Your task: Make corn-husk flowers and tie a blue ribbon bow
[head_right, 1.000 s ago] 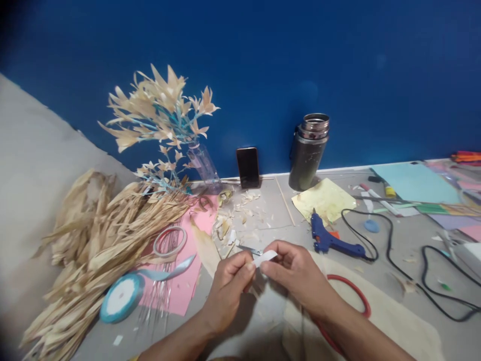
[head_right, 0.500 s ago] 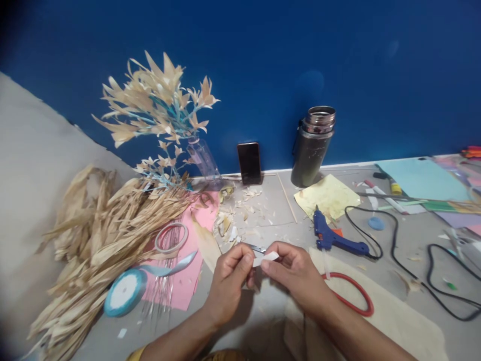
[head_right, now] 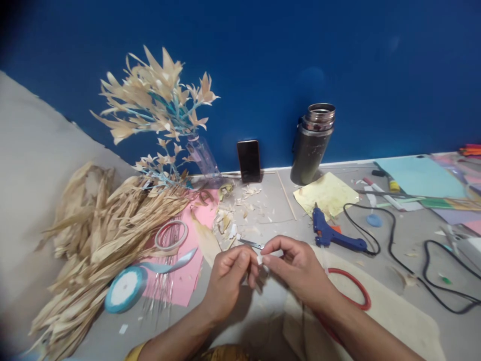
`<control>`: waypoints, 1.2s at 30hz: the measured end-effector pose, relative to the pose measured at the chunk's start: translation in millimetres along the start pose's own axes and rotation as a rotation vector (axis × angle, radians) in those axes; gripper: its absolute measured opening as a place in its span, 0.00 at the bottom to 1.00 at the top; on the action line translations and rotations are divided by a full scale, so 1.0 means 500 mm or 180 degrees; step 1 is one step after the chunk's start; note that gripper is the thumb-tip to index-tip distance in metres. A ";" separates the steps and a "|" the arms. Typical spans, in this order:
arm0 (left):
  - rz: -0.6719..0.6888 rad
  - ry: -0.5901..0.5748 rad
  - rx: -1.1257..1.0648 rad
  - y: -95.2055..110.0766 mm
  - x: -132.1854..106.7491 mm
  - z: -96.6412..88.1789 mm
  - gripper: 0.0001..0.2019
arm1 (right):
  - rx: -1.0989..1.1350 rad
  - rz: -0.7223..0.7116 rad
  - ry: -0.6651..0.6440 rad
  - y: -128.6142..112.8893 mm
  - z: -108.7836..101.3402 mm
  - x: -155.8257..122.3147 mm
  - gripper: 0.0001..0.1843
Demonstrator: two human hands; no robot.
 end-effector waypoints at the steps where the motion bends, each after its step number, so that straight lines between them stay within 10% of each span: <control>1: -0.0078 0.0016 -0.0159 0.000 0.001 0.001 0.23 | 0.0098 0.0067 -0.0005 0.001 0.000 0.001 0.19; 16: -0.0799 0.0070 -0.0335 -0.005 0.009 0.003 0.11 | -0.0261 -0.0348 0.0129 -0.018 0.003 -0.001 0.05; 36: -0.0955 -0.0120 -0.0789 -0.023 0.007 0.006 0.13 | -0.0318 -0.0270 -0.0030 -0.023 0.010 -0.007 0.10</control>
Point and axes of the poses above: each hand's wrist, its own x-axis towards the middle knuckle, its own z-axis out of the palm, y = z × x, the point moved 3 cm from there along x, towards the middle knuckle, and after that the axes turned 2 degrees about -y, right-handed, at the moved point
